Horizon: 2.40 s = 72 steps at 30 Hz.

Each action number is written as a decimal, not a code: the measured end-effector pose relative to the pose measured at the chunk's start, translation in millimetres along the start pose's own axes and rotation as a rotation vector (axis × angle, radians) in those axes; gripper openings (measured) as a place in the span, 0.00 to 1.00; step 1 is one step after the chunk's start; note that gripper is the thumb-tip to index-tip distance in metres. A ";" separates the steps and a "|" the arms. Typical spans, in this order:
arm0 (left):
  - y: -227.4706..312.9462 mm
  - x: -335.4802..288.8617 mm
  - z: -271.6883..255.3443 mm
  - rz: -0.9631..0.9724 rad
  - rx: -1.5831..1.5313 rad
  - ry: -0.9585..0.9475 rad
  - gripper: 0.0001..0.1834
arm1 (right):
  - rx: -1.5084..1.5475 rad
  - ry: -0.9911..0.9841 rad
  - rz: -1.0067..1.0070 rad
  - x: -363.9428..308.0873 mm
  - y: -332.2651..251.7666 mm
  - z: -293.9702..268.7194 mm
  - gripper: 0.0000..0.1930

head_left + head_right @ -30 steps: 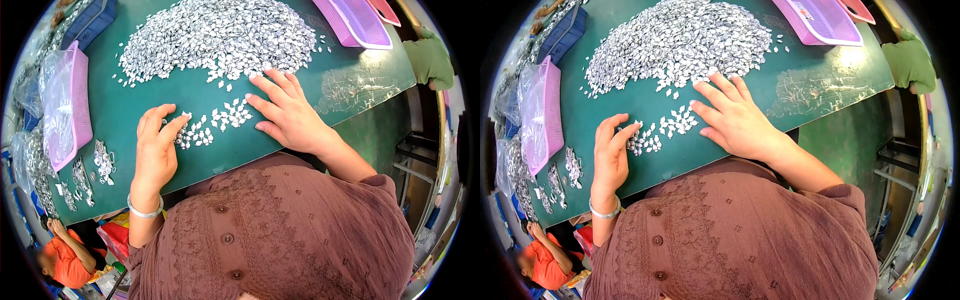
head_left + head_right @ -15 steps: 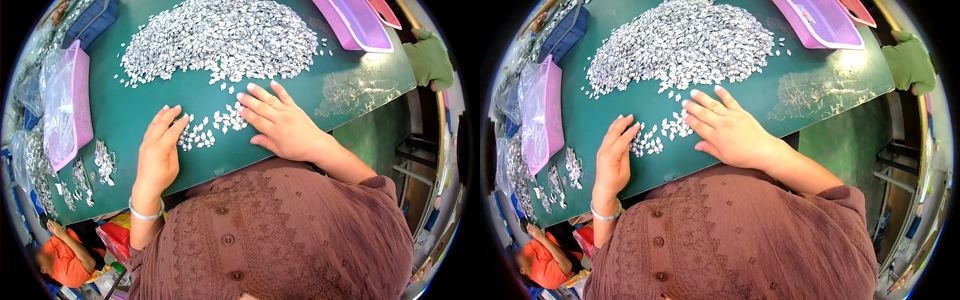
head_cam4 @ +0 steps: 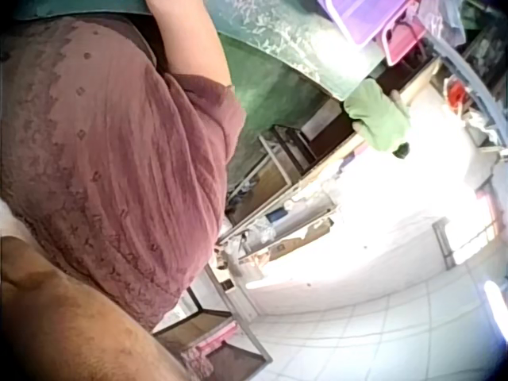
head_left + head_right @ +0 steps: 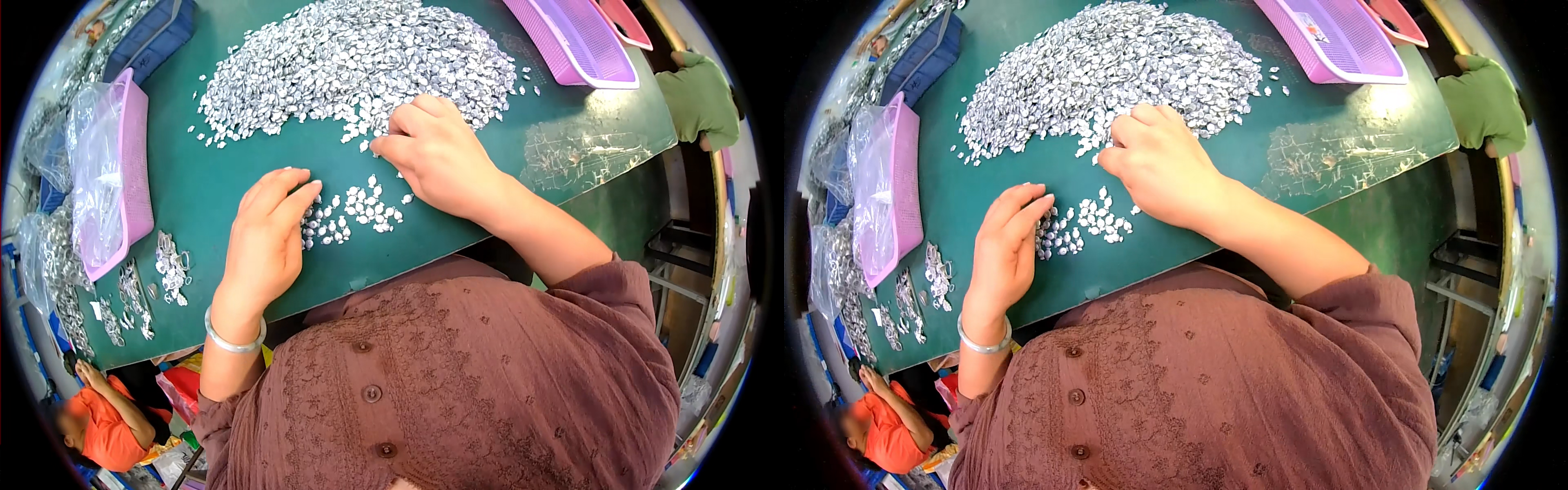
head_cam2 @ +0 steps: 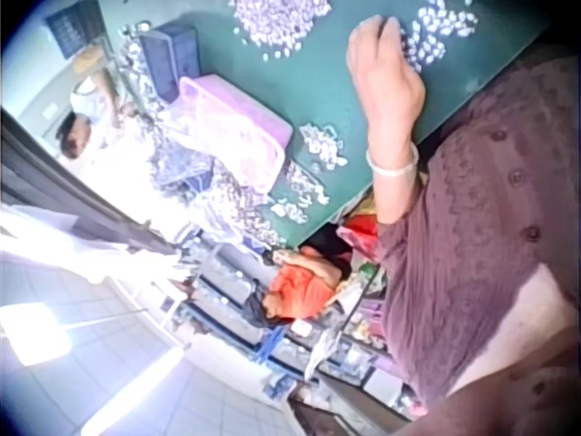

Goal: The person sorts small candy-shaped pieces from a pile on the work surface by hand, separating individual pieces and grouping them together on the tabletop.

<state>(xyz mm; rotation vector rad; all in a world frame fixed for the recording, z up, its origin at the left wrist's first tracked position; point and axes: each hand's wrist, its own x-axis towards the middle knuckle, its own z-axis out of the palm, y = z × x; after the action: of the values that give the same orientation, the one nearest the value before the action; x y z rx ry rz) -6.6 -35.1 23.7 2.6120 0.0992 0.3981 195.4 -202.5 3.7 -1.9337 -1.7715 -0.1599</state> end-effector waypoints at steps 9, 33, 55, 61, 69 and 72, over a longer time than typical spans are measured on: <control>3.9 43.8 10.1 0.096 0.037 -0.019 0.21 | 0.008 -0.013 -0.017 6.8 1.5 6.6 0.02; -4.9 47.4 18.0 0.115 -0.049 -0.093 0.21 | 0.134 -0.155 -0.045 -13.0 2.4 -16.4 0.15; -21.1 46.5 17.2 0.062 -0.020 0.029 0.19 | 0.092 -0.034 0.027 14.0 5.9 1.4 0.10; -27.7 45.2 17.0 0.030 -0.081 0.096 0.16 | -0.002 -0.044 -0.046 36.9 8.1 14.1 0.05; -28.9 43.1 18.4 0.020 -0.108 0.074 0.18 | -0.097 -0.140 -0.081 42.0 5.2 17.6 0.05; -28.6 42.6 18.0 0.010 -0.114 0.053 0.19 | -0.139 -0.192 -0.127 42.7 3.3 13.9 0.03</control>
<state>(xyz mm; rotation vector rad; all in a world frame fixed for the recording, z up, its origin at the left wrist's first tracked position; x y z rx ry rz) 39.5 -12.3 6.0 2.4911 0.0791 0.4633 201.2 -158.0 8.5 -1.9891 -2.0604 -0.1483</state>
